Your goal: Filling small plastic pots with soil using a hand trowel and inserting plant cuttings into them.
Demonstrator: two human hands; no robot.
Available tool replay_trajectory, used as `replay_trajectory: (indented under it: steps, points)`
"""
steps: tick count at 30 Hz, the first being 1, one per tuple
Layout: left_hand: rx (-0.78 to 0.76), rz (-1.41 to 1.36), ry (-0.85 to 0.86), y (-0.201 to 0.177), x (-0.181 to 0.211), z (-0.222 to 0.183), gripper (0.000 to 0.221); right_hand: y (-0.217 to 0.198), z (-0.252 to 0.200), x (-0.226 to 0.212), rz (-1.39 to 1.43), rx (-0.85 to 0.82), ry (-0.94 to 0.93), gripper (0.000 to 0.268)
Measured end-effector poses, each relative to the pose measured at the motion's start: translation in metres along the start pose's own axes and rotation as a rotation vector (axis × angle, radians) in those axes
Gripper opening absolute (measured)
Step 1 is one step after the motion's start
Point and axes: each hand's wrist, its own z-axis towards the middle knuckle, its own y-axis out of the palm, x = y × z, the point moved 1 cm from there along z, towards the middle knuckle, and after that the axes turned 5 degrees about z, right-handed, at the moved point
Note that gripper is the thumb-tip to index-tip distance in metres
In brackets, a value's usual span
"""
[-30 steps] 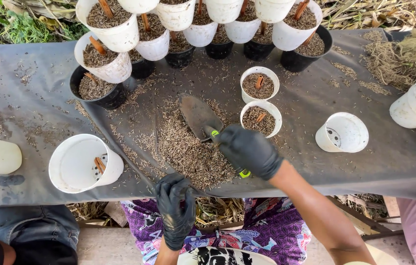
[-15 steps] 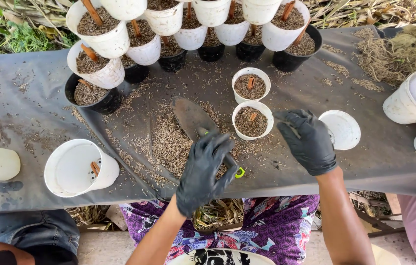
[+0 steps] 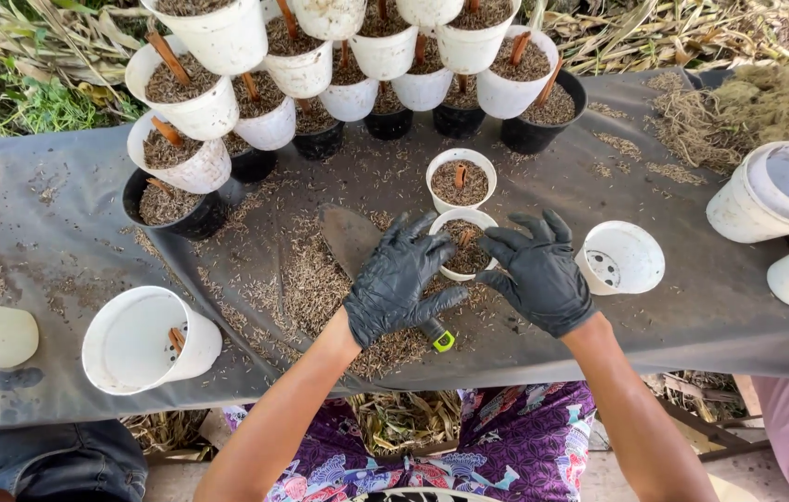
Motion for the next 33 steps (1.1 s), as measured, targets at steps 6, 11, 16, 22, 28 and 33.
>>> replay_trajectory:
  steps: [6,11,16,22,28,33]
  points:
    - [-0.214,-0.003,-0.3,-0.028,0.038,0.008,0.054,-0.015,0.007,-0.021,0.067,-0.054,-0.004,0.05]
    - [-0.178,0.077,-0.28,-0.004,0.033,0.009,0.057,0.008,0.001,-0.011,0.127,-0.042,-0.02,0.044]
    - [-0.127,0.157,-0.263,0.014,0.024,0.0,0.06,0.0,0.001,-0.012,0.116,-0.047,-0.018,0.042]
    - [-0.068,0.255,-0.238,0.04,0.013,0.0,0.063,0.015,-0.003,0.001,0.126,-0.057,-0.008,0.048]
    - [-0.018,0.342,-0.225,0.066,-0.005,-0.004,0.067,0.017,-0.003,0.011,0.149,-0.095,0.01,0.061]
    - [0.025,0.415,-0.207,0.085,-0.021,0.002,0.07,0.018,0.009,0.016,0.172,-0.107,-0.017,0.07]
